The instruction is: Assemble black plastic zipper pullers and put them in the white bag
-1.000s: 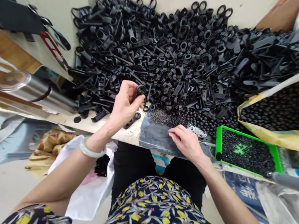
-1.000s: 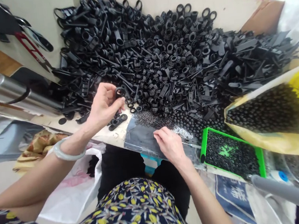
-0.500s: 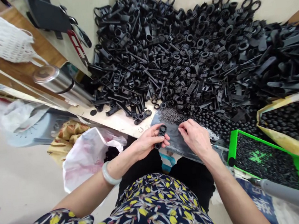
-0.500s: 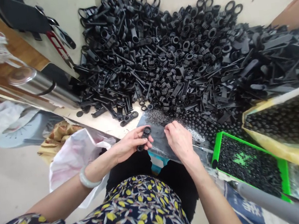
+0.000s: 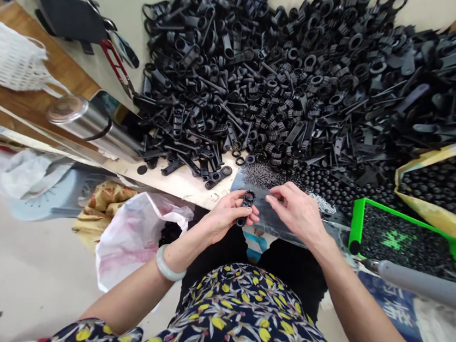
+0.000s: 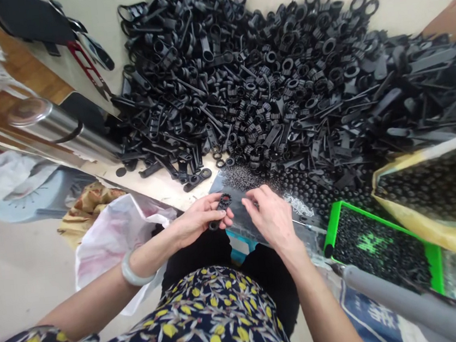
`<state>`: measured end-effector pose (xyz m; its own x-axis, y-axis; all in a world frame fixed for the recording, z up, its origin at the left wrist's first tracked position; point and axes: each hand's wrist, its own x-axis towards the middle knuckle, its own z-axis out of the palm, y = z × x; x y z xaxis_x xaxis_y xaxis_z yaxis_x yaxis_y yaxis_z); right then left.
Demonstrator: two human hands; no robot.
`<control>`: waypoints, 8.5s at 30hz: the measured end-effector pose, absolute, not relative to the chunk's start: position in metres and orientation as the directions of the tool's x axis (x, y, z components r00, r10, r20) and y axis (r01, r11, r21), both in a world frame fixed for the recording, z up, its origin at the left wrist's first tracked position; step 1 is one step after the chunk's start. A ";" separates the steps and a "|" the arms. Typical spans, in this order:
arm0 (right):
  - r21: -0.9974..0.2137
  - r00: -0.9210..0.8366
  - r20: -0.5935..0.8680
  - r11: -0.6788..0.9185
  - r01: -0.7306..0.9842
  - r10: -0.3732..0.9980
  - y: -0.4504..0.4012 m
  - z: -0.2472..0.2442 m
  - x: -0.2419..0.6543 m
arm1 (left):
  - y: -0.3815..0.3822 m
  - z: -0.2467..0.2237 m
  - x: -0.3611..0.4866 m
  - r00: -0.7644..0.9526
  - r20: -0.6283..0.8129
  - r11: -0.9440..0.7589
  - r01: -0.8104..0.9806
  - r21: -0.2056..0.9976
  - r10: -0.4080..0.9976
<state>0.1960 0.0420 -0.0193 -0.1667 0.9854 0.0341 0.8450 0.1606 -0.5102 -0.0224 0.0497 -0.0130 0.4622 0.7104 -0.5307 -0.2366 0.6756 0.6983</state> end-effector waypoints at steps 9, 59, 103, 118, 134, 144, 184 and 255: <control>-0.926 -0.217 -0.038 0.047 0.374 0.975 0.034 -0.034 0.185 | 0.037 -0.012 -0.016 0.520 -0.457 0.634 -0.231 0.738 0.722; -0.803 -0.130 0.122 0.175 0.570 0.984 0.007 -0.012 0.227 | 0.037 -0.021 -0.030 0.475 -0.535 0.656 -0.128 0.743 0.699; -0.393 -0.278 0.175 0.326 0.860 0.944 0.029 -0.045 0.222 | 0.072 -0.032 0.015 0.304 -0.138 -0.069 0.582 0.811 0.943; -0.991 0.067 -0.125 -0.122 -0.059 0.990 0.015 -0.026 0.177 | 0.042 -0.007 0.012 0.445 -0.477 0.638 -0.354 0.684 0.758; -0.960 0.101 0.118 0.088 0.264 0.988 0.008 -0.029 0.173 | 0.035 -0.016 0.015 0.422 -0.519 0.668 -0.427 0.610 0.744; -0.835 0.037 0.316 0.260 0.486 0.948 0.004 -0.030 0.181 | 0.040 -0.016 0.023 0.469 -0.589 0.745 -0.517 0.421 0.658; -0.751 -0.143 0.355 0.373 0.545 0.924 0.008 -0.035 0.200 | 0.020 -0.007 -0.001 0.510 -0.561 0.758 -0.422 0.497 0.652; -0.469 -0.464 0.244 0.522 0.712 0.852 0.004 -0.034 0.200 | -0.009 -0.028 0.015 0.357 -0.547 0.650 -0.331 0.685 0.758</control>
